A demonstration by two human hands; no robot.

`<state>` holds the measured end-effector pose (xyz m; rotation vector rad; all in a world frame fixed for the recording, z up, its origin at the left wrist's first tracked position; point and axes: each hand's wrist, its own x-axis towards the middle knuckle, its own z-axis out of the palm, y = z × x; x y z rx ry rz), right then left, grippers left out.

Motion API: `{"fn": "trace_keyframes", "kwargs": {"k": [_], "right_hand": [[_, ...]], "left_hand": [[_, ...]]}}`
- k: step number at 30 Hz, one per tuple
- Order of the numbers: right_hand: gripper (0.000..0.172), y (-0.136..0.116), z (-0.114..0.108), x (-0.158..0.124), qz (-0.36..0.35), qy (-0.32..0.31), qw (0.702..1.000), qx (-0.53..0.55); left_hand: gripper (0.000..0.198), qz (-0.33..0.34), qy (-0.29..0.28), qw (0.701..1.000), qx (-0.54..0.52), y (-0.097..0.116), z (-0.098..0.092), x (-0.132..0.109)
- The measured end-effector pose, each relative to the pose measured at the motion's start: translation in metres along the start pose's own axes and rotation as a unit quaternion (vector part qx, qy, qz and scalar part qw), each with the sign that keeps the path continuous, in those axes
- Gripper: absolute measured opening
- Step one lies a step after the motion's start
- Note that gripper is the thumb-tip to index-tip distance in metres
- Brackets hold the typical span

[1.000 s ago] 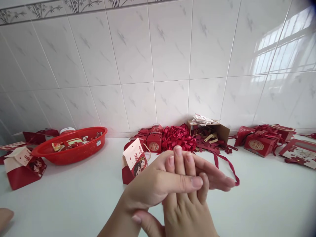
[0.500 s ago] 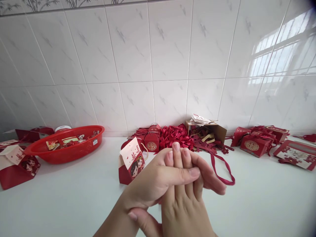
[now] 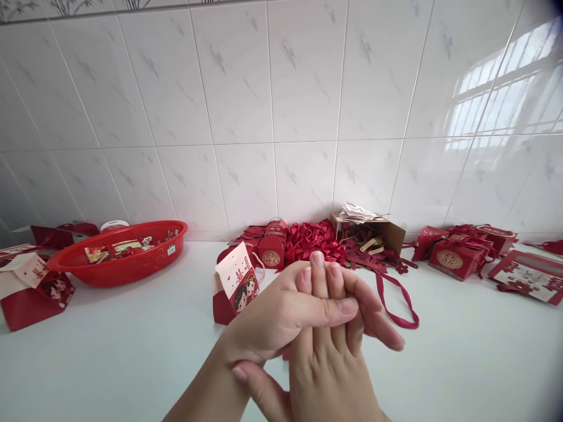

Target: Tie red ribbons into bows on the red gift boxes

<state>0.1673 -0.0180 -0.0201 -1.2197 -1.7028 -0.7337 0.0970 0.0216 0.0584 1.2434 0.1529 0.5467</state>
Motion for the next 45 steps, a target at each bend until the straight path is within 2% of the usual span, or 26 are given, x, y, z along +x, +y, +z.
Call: {"fn": "trace_keyframes", "kwargs": {"k": [2, 4, 5, 7, 8, 10, 12, 14, 16, 18, 20, 23, 26, 30, 33, 39, 42, 45], "right_hand": [[0.092, 0.007, -0.002, 0.004, -0.016, -0.001, 1.000, 0.025], [0.085, 0.020, -0.006, 0.014, -0.046, -0.035, 0.994, 0.093], [0.076, 0.027, -0.008, 0.021, -0.054, -0.063, 0.985, 0.149], [0.049, 0.043, -0.012, 0.035, -0.028, -0.097, 0.951, 0.291], [0.041, 0.049, -0.013, 0.040, 0.008, -0.088, 0.928, 0.362], [0.036, 0.057, -0.013, 0.047, 0.091, -0.049, 0.869, 0.484], [0.037, 0.059, -0.013, 0.048, 0.147, -0.027, 0.802, 0.578], [0.039, 0.058, -0.013, 0.045, 0.159, -0.032, 0.745, 0.647], [0.038, 0.056, -0.013, 0.042, 0.140, -0.028, 0.714, 0.685], [0.038, 0.056, -0.014, 0.041, 0.122, -0.016, 0.708, 0.695], [0.037, 0.056, -0.014, 0.040, 0.121, -0.001, 0.712, 0.692], [0.038, 0.055, -0.012, 0.040, 0.139, 0.019, 0.714, 0.686], [0.038, 0.055, -0.006, 0.038, 0.145, 0.055, 0.717, 0.680], [0.040, 0.058, 0.008, 0.036, 0.163, 0.092, 0.742, 0.643], [0.042, 0.063, 0.020, 0.035, 0.194, 0.088, 0.745, 0.632], [0.042, 0.073, 0.047, 0.031, 0.217, 0.110, 0.704, 0.667], [0.042, 0.076, 0.058, 0.028, 0.247, 0.121, 0.699, 0.660], [0.044, 0.078, 0.057, 0.031, 0.304, 0.117, 0.689, 0.647]], "left_hand": [[0.013, 0.002, 0.022, 1.000, 0.013, 0.001, 0.002, 0.001], [0.012, 0.025, 0.098, 0.995, 0.015, 0.002, 0.002, 0.003], [0.017, 0.037, 0.143, 0.989, 0.018, 0.002, 0.001, 0.006], [0.034, 0.058, 0.234, 0.970, 0.041, 0.001, -0.003, 0.010], [0.042, 0.072, 0.271, 0.958, 0.065, 0.000, -0.006, 0.013], [0.047, 0.122, 0.322, 0.929, 0.133, -0.001, -0.009, 0.015], [0.041, 0.167, 0.319, 0.912, 0.199, -0.002, -0.009, 0.014], [0.039, 0.168, 0.248, 0.922, 0.244, -0.002, -0.005, 0.010], [0.037, 0.155, 0.172, 0.939, 0.256, -0.003, 0.000, 0.005], [0.031, 0.159, 0.135, 0.948, 0.240, -0.004, 0.006, 0.001], [0.026, 0.165, 0.121, 0.954, 0.218, -0.008, 0.010, 0.000], [0.030, 0.159, 0.102, 0.963, 0.194, -0.014, 0.014, 0.004], [0.032, 0.145, 0.129, 0.963, 0.187, -0.021, 0.016, 0.008], [0.034, 0.143, 0.192, 0.951, 0.193, -0.029, 0.018, 0.014], [0.034, 0.143, 0.230, 0.930, 0.247, -0.032, 0.018, 0.018], [0.051, 0.140, 0.255, 0.850, 0.438, -0.039, 0.010, 0.028], [0.054, 0.138, 0.249, 0.831, 0.478, -0.043, 0.007, 0.030], [0.059, 0.142, 0.248, 0.820, 0.495, -0.046, 0.003, 0.031]]}}
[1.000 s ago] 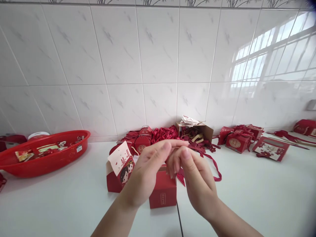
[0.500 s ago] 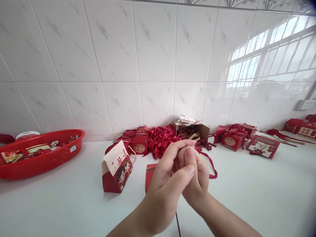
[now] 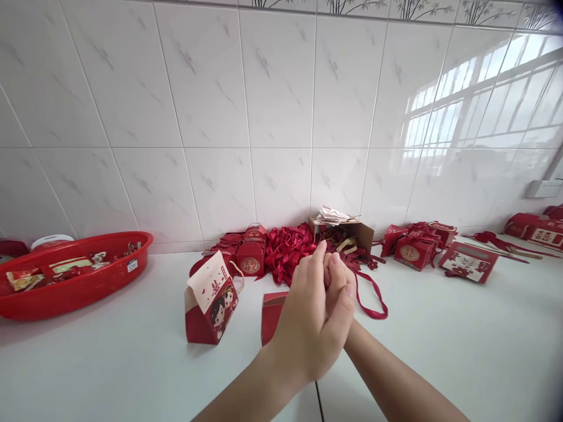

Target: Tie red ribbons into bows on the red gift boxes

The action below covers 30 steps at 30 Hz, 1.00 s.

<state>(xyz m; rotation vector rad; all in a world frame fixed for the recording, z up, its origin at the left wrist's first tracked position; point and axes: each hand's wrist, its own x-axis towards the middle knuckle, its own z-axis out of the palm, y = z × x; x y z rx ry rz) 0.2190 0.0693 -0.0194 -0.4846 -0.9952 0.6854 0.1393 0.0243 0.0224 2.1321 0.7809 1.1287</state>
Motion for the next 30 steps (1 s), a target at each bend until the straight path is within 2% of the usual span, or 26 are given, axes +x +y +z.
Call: {"fn": "trace_keyframes", "kwargs": {"k": [3, 5, 7, 10, 14, 20, 26, 30], "right_hand": [[0.045, -0.012, 0.000, 0.008, 0.043, -0.009, 0.998, 0.034], [0.044, -0.019, 0.000, 0.014, 0.055, -0.015, 0.997, 0.056], [0.044, -0.021, -0.002, 0.019, 0.048, 0.015, 0.998, 0.036], [0.043, -0.018, -0.006, 0.023, 0.002, 0.057, 0.998, -0.031], [0.038, -0.011, -0.013, 0.024, -0.041, 0.043, 0.995, -0.081], [0.037, -0.005, -0.020, 0.024, -0.062, 0.037, 0.986, -0.153], [0.034, -0.009, -0.019, 0.024, -0.081, 0.037, 0.978, -0.187], [0.034, -0.011, -0.019, 0.023, -0.085, 0.038, 0.978, -0.189]], "left_hand": [[0.067, 0.013, 0.016, 1.000, 0.006, -0.006, 0.001, 0.002], [0.067, 0.062, 0.066, 0.994, 0.052, -0.011, 0.002, 0.004], [0.056, 0.134, 0.114, 0.976, 0.131, -0.015, 0.003, 0.007], [0.042, 0.189, 0.109, 0.951, 0.218, -0.016, 0.006, 0.009], [0.042, 0.177, 0.096, 0.942, 0.270, -0.016, 0.007, 0.010], [0.046, 0.157, 0.075, 0.954, 0.245, -0.015, 0.004, 0.009], [0.049, 0.169, 0.072, 0.953, 0.242, -0.013, 0.004, 0.008], [0.048, 0.200, 0.099, 0.941, 0.256, -0.014, 0.006, 0.007]]}}
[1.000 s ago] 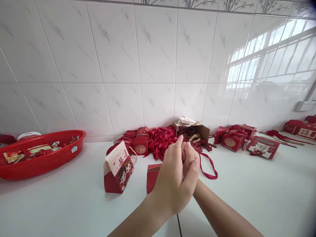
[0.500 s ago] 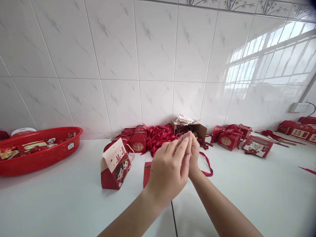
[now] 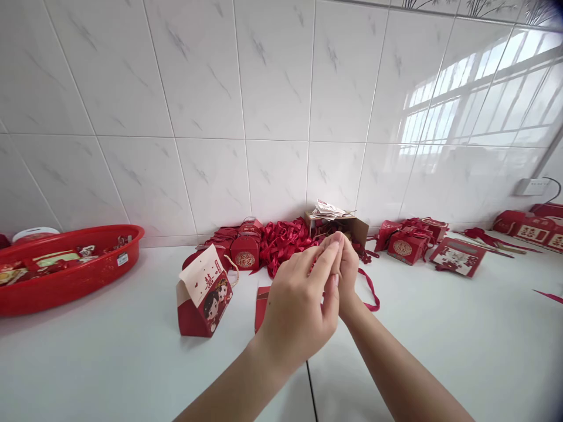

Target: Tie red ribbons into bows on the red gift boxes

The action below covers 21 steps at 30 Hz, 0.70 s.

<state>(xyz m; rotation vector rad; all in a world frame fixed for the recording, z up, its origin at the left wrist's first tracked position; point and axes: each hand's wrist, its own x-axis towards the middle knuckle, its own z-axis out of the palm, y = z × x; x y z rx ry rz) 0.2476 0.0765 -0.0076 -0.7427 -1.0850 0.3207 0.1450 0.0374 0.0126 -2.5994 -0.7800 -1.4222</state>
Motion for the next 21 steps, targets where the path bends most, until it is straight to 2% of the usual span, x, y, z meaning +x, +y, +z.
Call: {"fn": "trace_keyframes", "kwargs": {"k": [7, 16, 19, 21], "right_hand": [[0.033, 0.002, 0.000, 0.001, 0.008, 0.004, 1.000, 0.015], [0.041, 0.000, 0.001, 0.001, 0.016, 0.006, 1.000, 0.020], [0.039, -0.004, 0.001, 0.001, 0.010, -0.010, 0.999, 0.049], [0.040, -0.011, 0.001, 0.001, 0.011, -0.044, 0.995, 0.090]], "left_hand": [[0.048, 0.032, 0.026, 0.999, 0.023, 0.000, 0.000, 0.000], [0.049, 0.036, 0.018, 0.999, 0.014, 0.000, 0.000, 0.002], [0.045, -0.005, 0.005, 0.997, -0.074, -0.002, -0.008, 0.006], [0.036, -0.081, 0.013, 0.972, -0.221, -0.006, -0.020, 0.010]]}}
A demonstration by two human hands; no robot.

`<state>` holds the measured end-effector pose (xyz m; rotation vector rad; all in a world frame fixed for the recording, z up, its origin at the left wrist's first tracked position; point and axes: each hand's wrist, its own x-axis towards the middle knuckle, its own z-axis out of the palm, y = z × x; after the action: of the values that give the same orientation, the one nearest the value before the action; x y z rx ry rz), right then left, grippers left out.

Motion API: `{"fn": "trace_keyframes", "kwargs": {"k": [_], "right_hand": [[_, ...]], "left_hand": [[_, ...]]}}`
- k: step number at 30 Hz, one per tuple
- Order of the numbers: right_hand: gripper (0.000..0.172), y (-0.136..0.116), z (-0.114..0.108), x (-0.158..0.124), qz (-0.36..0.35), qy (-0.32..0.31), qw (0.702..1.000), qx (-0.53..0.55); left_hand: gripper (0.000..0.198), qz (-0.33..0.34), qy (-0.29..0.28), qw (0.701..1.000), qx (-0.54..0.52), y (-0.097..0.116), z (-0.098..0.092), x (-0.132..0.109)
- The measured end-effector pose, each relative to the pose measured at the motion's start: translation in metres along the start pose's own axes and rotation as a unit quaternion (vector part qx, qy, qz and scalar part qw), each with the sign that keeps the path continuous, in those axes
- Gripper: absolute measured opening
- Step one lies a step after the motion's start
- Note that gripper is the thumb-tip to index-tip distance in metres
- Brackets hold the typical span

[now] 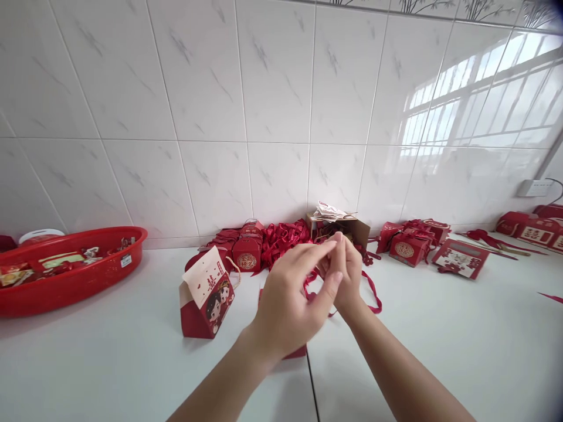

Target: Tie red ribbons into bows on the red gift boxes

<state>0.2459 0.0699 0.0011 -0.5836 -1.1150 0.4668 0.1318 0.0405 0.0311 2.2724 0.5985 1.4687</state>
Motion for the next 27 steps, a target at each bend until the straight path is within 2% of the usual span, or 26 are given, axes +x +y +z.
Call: {"fn": "trace_keyframes", "kwargs": {"k": [1, 2, 3, 5, 6, 7, 8, 10, 14, 18, 22, 24, 27], "right_hand": [[0.041, -0.004, 0.001, 0.000, 0.008, -0.022, 1.000, 0.020], [0.042, -0.009, 0.001, 0.000, 0.020, -0.045, 0.998, 0.036], [0.042, -0.014, 0.001, 0.000, 0.033, -0.066, 0.996, 0.043], [0.041, -0.022, 0.000, -0.002, 0.056, -0.098, 0.993, 0.038], [0.041, -0.026, 0.000, -0.002, 0.063, -0.111, 0.991, 0.031], [0.041, -0.030, -0.001, -0.004, 0.065, -0.121, 0.990, 0.025], [0.041, -0.033, -0.002, -0.005, 0.065, -0.129, 0.989, 0.020], [0.042, -0.038, -0.003, -0.007, 0.065, -0.142, 0.988, 0.017], [0.039, -0.049, -0.003, -0.010, 0.068, -0.147, 0.987, 0.022], [0.030, -0.056, -0.005, -0.009, 0.113, -0.179, 0.975, 0.068], [0.031, -0.059, -0.009, -0.005, 0.184, -0.285, 0.933, 0.118], [0.033, -0.061, -0.012, -0.005, 0.199, -0.329, 0.916, 0.117], [0.035, -0.064, -0.015, -0.005, 0.210, -0.341, 0.910, 0.109]], "left_hand": [[0.028, -0.048, 0.016, 0.993, -0.106, 0.001, -0.008, 0.002], [0.021, -0.095, 0.034, 0.969, -0.225, 0.002, -0.016, 0.005], [0.016, -0.135, 0.049, 0.927, -0.347, 0.003, -0.025, 0.007], [0.010, -0.181, 0.060, 0.808, -0.557, 0.004, -0.039, 0.009], [0.007, -0.190, 0.058, 0.752, -0.629, 0.005, -0.044, 0.010], [0.006, -0.194, 0.056, 0.708, -0.677, 0.006, -0.047, 0.010], [0.007, -0.195, 0.056, 0.679, -0.705, 0.008, -0.049, 0.010], [0.009, -0.194, 0.051, 0.659, -0.724, 0.011, -0.048, 0.009], [0.008, -0.218, 0.006, 0.654, -0.725, 0.019, -0.043, 0.006], [0.013, -0.323, -0.104, 0.609, -0.717, 0.023, -0.045, 0.006], [0.024, -0.401, -0.200, 0.566, -0.692, 0.020, -0.049, 0.007], [0.024, -0.412, -0.217, 0.560, -0.685, 0.019, -0.050, 0.007], [0.025, -0.413, -0.215, 0.569, -0.678, 0.020, -0.050, 0.006]]}}
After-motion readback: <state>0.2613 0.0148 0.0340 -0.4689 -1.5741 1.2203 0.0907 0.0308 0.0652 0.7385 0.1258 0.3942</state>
